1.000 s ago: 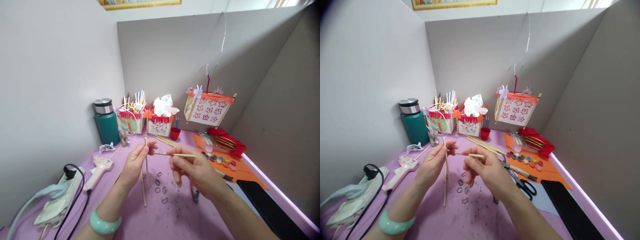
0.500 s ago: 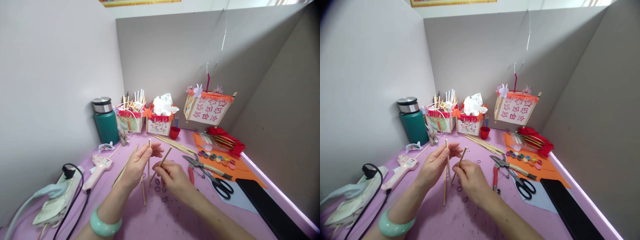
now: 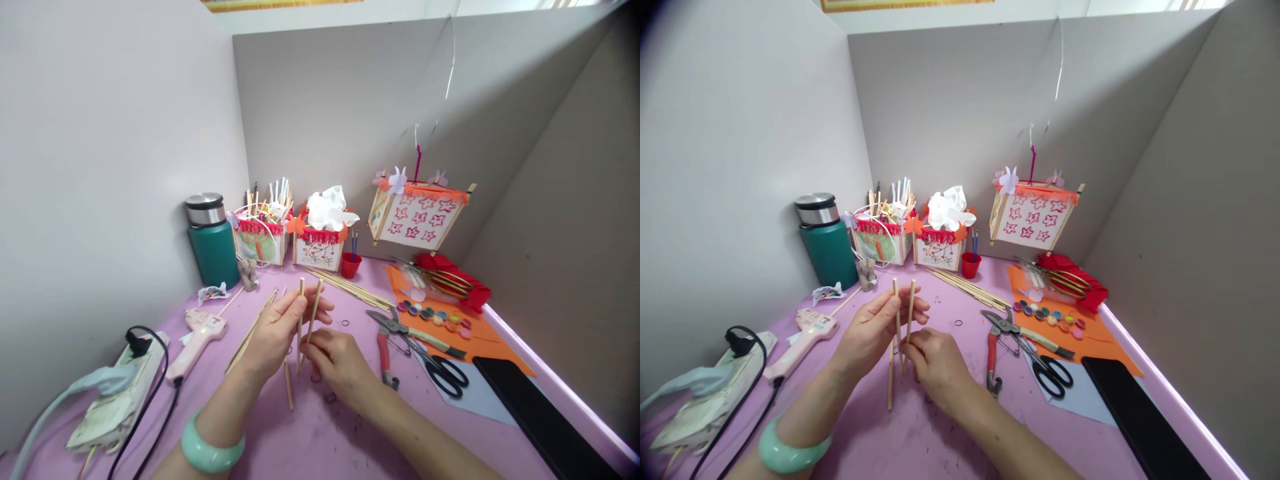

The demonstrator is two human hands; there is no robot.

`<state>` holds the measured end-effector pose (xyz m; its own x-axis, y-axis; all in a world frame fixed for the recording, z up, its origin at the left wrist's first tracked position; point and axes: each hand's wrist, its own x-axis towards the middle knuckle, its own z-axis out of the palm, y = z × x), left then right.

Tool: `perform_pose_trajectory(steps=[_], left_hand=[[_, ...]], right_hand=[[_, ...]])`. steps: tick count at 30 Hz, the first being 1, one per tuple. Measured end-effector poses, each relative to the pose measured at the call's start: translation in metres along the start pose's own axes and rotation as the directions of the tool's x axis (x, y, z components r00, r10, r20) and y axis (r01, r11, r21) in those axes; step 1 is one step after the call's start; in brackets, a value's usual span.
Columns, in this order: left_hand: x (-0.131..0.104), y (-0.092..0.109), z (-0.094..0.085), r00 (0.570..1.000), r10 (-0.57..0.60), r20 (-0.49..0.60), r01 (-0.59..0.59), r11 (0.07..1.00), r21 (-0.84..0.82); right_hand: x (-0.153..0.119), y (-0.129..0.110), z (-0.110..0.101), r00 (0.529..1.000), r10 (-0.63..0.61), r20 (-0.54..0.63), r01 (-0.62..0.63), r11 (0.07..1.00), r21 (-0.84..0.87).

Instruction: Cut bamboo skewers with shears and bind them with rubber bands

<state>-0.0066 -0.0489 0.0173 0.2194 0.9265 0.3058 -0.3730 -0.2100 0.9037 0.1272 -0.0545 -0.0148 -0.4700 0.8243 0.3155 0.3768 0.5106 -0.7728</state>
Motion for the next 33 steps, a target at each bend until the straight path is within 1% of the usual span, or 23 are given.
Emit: perform_pose_trajectory(steps=[3,8,11,17,24,29,33], left_hand=[[0.000,0.001,0.001,1.000,-0.021,0.013,0.021,0.999,-0.040],[0.000,0.001,0.002,0.999,-0.007,0.040,0.012,0.993,-0.116],[0.000,0.001,0.002,0.999,0.003,0.041,0.003,0.989,-0.145],[0.000,-0.002,0.001,0.998,-0.025,0.051,0.032,0.990,-0.140],[0.001,-0.001,0.001,0.997,-0.018,0.081,0.028,0.991,-0.129],[0.001,0.004,0.006,1.000,-0.019,0.025,0.022,0.991,-0.134],[0.001,0.006,0.010,1.000,-0.017,0.001,0.017,0.991,-0.133]], right_hand=[[0.002,-0.001,0.001,1.000,-0.026,-0.014,0.026,1.000,0.004],[0.004,0.002,0.003,0.995,-0.096,-0.031,0.096,0.995,-0.010],[0.005,0.006,0.004,0.991,-0.128,-0.022,0.128,0.992,-0.011],[0.003,0.007,0.005,0.996,-0.083,0.019,0.082,0.995,0.050],[0.003,0.009,0.006,0.994,-0.109,0.013,0.108,0.993,0.048],[0.004,0.010,0.005,0.996,-0.088,0.034,0.086,0.995,0.055],[0.004,0.007,0.004,0.996,-0.072,0.053,0.066,0.992,0.108]])
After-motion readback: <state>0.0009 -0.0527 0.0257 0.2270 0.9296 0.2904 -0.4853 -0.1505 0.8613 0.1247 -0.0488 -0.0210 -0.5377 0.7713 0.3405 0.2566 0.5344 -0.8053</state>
